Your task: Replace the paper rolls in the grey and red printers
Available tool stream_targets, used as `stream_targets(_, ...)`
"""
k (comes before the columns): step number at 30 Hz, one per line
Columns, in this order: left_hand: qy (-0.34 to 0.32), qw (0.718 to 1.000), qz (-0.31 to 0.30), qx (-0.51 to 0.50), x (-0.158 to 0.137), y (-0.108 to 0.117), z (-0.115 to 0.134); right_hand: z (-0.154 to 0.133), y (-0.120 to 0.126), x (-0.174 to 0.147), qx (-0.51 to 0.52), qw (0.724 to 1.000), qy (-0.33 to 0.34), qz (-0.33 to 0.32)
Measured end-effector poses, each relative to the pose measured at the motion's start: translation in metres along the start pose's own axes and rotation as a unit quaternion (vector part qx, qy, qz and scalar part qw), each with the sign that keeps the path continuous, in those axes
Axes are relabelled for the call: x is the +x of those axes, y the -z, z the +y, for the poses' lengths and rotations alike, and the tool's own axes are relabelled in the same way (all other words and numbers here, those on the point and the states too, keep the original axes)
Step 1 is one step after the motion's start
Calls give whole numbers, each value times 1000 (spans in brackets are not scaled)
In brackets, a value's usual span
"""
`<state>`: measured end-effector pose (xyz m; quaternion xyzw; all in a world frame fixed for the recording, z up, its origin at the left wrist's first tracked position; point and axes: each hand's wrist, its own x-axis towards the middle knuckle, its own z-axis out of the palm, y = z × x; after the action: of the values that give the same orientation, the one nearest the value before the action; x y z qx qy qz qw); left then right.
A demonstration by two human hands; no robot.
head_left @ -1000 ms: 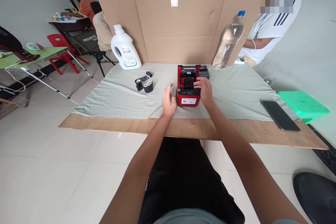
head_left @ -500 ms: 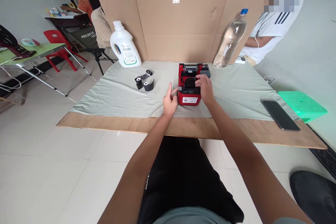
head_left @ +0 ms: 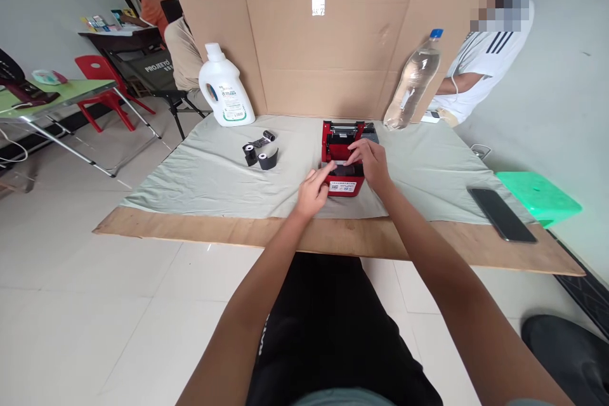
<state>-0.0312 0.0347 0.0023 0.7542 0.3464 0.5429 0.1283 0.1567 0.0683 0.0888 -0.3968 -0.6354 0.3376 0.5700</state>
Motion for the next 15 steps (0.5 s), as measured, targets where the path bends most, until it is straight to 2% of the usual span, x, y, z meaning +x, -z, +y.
stream_targets(4,-33,998,-14,58,1,1,6,1,8,29,-108,993,-7,-51)
stream_targets(6,-36,997,-10,60,1,0,6,6,11,49,-207,973,7,-98)
stream_targets(8,-39,998,-5,56,1,0,6,13,9,68,-304,934,-10,-185)
stream_targets(11,-37,998,-3,54,1,0,5,26,-2,89,-399,864,-80,-297)
stream_targets(13,-41,998,-1,51,0,1,4,33,-12,97,-430,836,-109,-323)
stream_targets(15,-49,998,5,44,0,1,4,37,-21,100,-446,826,-117,-325)
